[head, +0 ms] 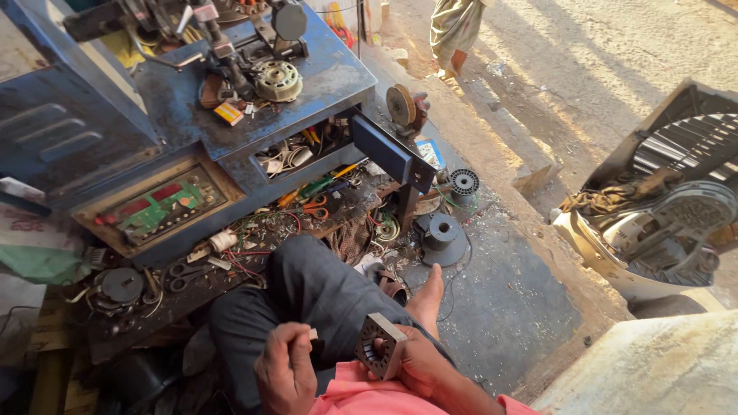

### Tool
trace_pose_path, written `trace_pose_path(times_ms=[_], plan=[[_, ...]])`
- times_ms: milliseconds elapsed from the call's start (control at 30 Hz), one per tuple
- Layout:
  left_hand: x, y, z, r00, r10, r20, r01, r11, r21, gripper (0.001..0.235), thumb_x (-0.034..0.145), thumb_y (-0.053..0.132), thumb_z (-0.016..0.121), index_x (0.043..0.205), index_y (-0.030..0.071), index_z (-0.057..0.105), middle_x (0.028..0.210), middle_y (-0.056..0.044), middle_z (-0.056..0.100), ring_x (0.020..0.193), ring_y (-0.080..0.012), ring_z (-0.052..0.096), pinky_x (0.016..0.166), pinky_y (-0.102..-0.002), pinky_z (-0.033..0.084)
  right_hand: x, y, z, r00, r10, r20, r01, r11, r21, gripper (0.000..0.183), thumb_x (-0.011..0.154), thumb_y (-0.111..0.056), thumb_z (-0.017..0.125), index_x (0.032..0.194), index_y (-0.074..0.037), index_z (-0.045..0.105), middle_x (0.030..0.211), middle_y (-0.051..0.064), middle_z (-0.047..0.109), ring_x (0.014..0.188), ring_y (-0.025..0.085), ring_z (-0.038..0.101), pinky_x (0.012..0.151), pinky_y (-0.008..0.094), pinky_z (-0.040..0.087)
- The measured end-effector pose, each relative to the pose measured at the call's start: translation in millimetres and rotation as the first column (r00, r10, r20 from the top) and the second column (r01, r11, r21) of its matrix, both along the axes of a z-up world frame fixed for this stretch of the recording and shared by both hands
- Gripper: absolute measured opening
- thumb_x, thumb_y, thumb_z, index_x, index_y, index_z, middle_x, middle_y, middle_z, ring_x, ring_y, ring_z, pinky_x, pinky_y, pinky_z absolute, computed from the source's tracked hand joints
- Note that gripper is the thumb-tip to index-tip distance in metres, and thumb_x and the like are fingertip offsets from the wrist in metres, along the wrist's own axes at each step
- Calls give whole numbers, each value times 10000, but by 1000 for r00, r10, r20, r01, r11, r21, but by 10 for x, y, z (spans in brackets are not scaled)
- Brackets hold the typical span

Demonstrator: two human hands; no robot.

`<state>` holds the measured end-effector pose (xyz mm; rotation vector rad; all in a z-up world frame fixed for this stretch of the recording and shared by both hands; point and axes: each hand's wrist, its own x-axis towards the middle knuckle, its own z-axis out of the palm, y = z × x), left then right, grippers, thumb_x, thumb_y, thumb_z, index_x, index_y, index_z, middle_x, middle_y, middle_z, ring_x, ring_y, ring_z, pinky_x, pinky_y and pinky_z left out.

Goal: The person manipulates a stator and motor components, using pliers to pull and adjust wires within the internal assembly while sitting in a workshop environment.

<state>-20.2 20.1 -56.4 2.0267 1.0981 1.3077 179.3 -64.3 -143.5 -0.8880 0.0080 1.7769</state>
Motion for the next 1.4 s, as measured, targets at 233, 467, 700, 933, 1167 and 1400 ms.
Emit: trace_pose_path(times_ms=[233,467,700,933,1167,1400], plan=[[347,699,495,971,-138,193,206,894,-398,91,974,99,619,975,27,675,625,-37,631,515,-87,570,481,-271,454,-18,7,-78,999,13,32,-12,999,-36,216,916,-51,645,1121,19,646,897,180,723,732,303,723,604,416,618],[956,1917,1800,845,-472,251,529,808,-261,155,970,123,645,864,9,640,664,-23,631,523,-85,567,498,-250,455,40,141,7,999,30,45,-32,999,30,246,926,-72,690,1151,17,643,933,164,716,770,285,720,638,400,612],[1099,1808,1720,926,-378,-26,378,925,19,172,965,232,656,1033,78,693,793,-20,743,681,-102,702,630,-274,559,69,171,-30,994,104,-35,-98,985,142,284,937,-93,735,1181,16,640,970,148,709,808,267,718,672,383,607],[467,441,80,832,-537,-138,441,791,-424,57,828,34,656,877,58,674,781,-120,733,731,-298,760,628,-412,575,110,4,-212,991,13,-136,20,970,241,326,947,-114,780,1210,15,637,1006,132,702,846,248,715,706,367,601],[274,-97,-511,935,-270,-232,254,962,-96,108,816,12,679,912,62,674,889,-89,707,801,-320,722,693,-418,578,85,-65,-186,988,95,-123,-55,954,293,437,841,-163,828,1185,17,627,1102,154,722,936,269,754,839,406,641],[250,-108,-610,886,-333,-324,352,936,1,208,800,73,755,1003,29,745,1013,-134,729,867,-336,731,747,-412,600,96,-30,-83,991,70,-114,-33,952,303,454,829,-92,830,1222,-19,618,1067,139,712,928,269,754,838,411,642]])
